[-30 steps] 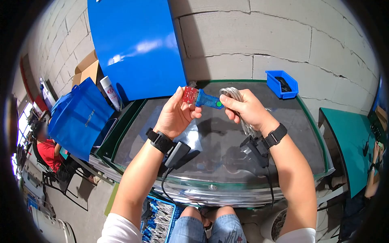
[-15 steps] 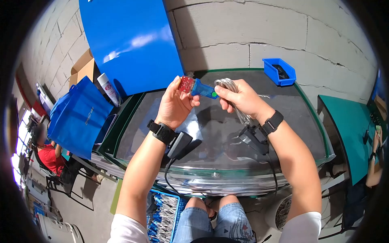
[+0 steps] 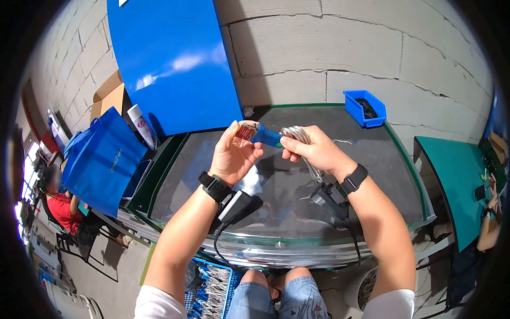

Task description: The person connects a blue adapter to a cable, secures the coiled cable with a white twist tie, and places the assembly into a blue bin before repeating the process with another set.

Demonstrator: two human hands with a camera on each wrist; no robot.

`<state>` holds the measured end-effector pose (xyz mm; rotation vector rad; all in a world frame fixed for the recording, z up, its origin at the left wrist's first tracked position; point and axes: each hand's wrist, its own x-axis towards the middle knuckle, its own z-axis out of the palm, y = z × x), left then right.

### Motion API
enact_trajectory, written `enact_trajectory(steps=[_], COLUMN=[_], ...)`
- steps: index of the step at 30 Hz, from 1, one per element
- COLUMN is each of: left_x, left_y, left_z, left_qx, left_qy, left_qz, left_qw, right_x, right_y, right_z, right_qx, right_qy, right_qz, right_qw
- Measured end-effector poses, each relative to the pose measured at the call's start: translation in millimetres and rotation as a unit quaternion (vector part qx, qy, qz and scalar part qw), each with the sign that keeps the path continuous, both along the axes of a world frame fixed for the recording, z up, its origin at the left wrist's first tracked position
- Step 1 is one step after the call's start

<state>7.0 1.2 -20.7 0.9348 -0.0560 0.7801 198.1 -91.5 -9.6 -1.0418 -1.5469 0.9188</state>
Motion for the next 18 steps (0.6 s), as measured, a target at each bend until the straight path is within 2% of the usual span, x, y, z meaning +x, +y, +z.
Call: enact_trajectory(steps=[2,5,11,13,14,17,18], left_x=[-1.5,0.4,-1.5,-1.4,-2.8,-0.7,-0.9], left_y=[-2.4,-10.0,-4.2,-7.6,-6.8,-14.1,-13.3], left_z=[2.8,6.1,3.5,4.5,4.4,10.5,11.4], left_qx=[0.065,0.045,0.108,0.153,0.140,0.165,0.149], left_qy=[0.003,0.004,0.002,-0.005,-0.017,-0.017,-0.018], left_qz=[0.000,0.050,0.021,0.014,-0.014,0.015,-0.007], left_qw=[0.998,0.998,0.994,0.988,0.990,0.986,0.989], right_x=[-2.8,-3.9,-12.1,-13.1,-13.3,-17.7,-18.2], right_y=[-0.9,-3.0,1.2,1.3,1.9,-3.6,-2.8], right_z=[1.0,3.7,-2.1,-5.8,-4.3,4.1,2.7], right_qx=[0.008,0.022,0.190,0.208,0.234,0.264,0.281], right_qy=[0.005,-0.006,-0.158,-0.168,-0.183,-0.210,-0.202], right_qz=[0.002,0.024,-0.062,-0.085,-0.108,-0.150,-0.167], right_qw=[1.000,0.999,0.967,0.960,0.949,0.930,0.923])
